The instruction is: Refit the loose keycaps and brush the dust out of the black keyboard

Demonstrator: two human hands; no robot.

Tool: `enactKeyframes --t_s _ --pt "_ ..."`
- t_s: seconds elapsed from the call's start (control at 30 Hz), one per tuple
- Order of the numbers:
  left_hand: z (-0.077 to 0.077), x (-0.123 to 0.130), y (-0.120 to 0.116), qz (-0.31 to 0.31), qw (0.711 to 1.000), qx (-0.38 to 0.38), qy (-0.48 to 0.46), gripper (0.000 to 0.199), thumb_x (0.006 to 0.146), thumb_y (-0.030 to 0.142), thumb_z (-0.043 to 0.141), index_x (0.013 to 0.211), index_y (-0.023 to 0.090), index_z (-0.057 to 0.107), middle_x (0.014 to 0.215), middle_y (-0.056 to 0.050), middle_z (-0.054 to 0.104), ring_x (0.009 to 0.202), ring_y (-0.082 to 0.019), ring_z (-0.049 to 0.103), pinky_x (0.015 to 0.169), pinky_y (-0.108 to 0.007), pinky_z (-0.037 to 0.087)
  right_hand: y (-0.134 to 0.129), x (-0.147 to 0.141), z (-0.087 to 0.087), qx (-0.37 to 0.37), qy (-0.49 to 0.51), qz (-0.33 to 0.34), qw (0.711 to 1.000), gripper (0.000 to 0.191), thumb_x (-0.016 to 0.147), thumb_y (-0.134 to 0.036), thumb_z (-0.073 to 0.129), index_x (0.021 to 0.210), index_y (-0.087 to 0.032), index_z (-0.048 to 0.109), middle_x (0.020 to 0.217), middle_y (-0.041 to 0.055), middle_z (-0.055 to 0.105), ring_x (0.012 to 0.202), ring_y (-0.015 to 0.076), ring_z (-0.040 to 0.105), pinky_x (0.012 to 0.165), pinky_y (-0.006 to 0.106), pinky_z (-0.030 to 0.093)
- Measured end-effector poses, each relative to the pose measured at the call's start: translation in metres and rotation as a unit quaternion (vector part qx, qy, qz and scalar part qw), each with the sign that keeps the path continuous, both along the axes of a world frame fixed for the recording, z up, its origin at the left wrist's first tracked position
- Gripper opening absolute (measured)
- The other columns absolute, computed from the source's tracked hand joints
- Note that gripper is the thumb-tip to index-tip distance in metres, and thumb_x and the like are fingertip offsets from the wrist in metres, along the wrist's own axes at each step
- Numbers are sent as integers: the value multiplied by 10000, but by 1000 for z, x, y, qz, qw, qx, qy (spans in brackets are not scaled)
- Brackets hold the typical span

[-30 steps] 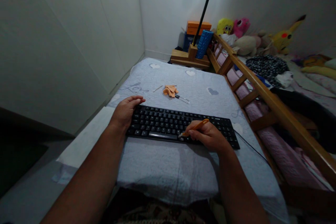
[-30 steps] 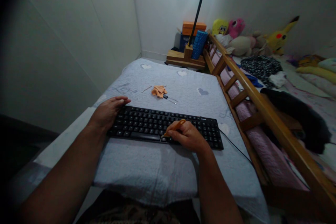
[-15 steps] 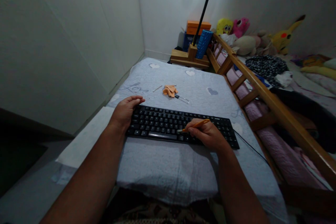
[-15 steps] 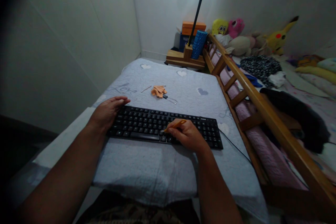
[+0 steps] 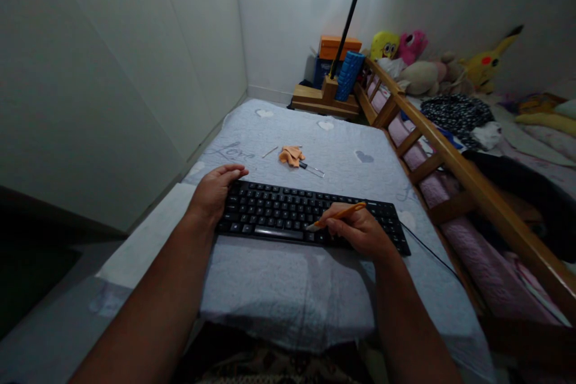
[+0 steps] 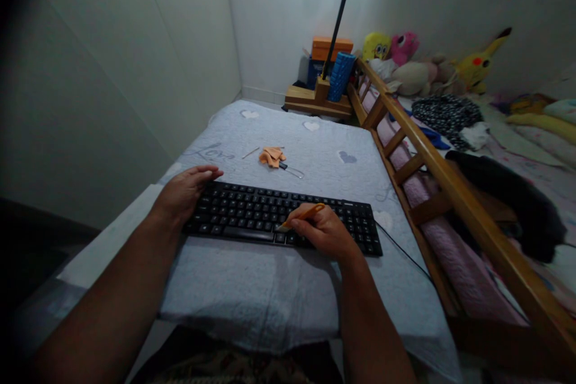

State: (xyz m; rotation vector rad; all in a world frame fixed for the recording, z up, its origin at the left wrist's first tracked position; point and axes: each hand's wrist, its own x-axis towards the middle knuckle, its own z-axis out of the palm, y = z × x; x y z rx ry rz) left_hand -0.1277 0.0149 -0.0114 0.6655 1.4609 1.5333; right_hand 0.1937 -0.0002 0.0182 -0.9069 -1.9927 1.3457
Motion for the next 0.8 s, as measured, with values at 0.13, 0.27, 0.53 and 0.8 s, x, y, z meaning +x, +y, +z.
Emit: enactKeyframes --t_s 0.13,0.27,0.53,0.8 --pt "-1 0 0 -1 1000 2 1 220 602 256 744 806 182 708 851 -53 744 891 -202 668 835 -316 481 1 0 1 -7 -23 83 996 226 942 -349 602 848 -179 717 706 -2 597 660 119 534 615 266 413" --pt "1 0 0 1 1000 -1 -1 229 597 260 750 809 181 709 856 -55 745 891 -208 670 813 -317 488 0 0 3 -11 -13 60 998 232 939 -375 604 866 -190 722 719 2 611 652 122 536 605 267 418" --pt "2 1 -1 4 1000 0 -2 198 615 240 744 801 176 716 843 -55 746 870 -198 676 816 -311 490 -1 -1 3 -21 -24 81 996 232 928 -379 613 852 -195 734 675 -7 601 617 116 529 567 252 422" --pt "2 0 -1 -2 1000 -2 -14 237 589 252 768 808 181 713 847 -56 751 862 -205 672 771 -311 493 6 -3 -9 105 9 -162 981 185 939 -327 604 923 -224 757 838 40 694 760 173 611 736 331 503"
